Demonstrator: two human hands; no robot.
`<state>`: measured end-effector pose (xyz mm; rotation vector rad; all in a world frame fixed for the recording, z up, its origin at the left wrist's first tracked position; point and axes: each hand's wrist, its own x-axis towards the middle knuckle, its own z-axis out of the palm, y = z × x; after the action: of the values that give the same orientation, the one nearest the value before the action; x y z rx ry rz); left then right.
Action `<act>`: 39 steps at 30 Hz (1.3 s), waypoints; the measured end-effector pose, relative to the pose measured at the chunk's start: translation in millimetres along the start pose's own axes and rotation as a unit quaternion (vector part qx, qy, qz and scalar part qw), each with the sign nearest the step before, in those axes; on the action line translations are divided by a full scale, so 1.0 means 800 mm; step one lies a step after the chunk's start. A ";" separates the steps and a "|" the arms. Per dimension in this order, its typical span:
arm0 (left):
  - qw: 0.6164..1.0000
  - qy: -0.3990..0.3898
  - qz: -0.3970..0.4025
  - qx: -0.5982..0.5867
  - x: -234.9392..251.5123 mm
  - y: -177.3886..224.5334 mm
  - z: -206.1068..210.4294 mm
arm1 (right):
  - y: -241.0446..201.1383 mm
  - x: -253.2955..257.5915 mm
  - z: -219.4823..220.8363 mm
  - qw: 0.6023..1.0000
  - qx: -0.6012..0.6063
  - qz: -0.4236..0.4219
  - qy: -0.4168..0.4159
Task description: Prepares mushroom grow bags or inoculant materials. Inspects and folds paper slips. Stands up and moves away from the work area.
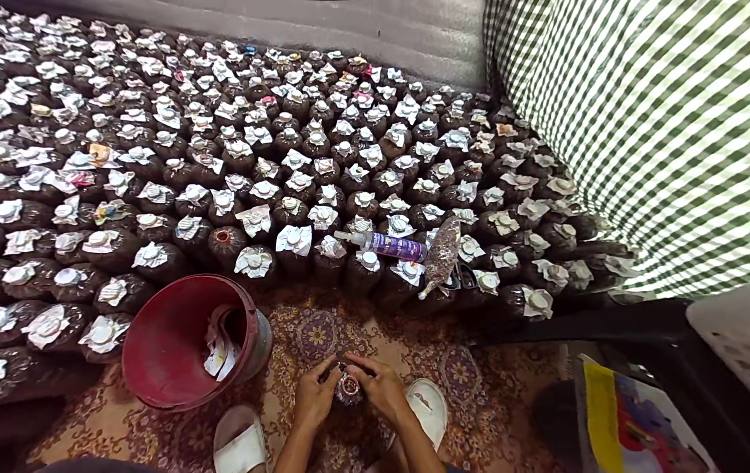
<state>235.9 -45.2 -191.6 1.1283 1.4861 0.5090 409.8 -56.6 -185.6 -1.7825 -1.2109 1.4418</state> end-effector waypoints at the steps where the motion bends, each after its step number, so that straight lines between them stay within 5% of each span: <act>1: 1.000 0.004 0.000 -0.002 -0.001 0.000 0.000 | 0.001 -0.001 0.001 1.000 -0.002 0.001 0.004; 7: 0.999 0.031 -0.003 -0.021 -0.014 -0.011 -0.002 | 0.014 -0.028 0.013 0.993 0.079 0.051 0.066; 14: 0.999 0.048 -0.007 0.001 -0.018 -0.021 0.003 | 0.019 -0.030 0.041 0.989 0.027 0.011 0.145; 27: 0.999 0.035 -0.009 0.016 -0.022 -0.026 0.006 | 0.020 -0.043 0.038 0.986 0.098 0.052 0.121; 33: 0.998 0.051 -0.021 0.010 -0.019 -0.021 0.010 | -0.048 -0.063 0.007 0.966 -0.161 0.103 0.173; 39: 0.999 0.030 -0.027 0.020 -0.018 -0.020 0.012 | -0.077 -0.054 0.054 0.939 -0.265 0.173 0.136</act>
<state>237.4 -67.1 -200.2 1.1100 1.5816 0.4818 349.1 -72.7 -125.6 -2.5739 -1.2579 1.0364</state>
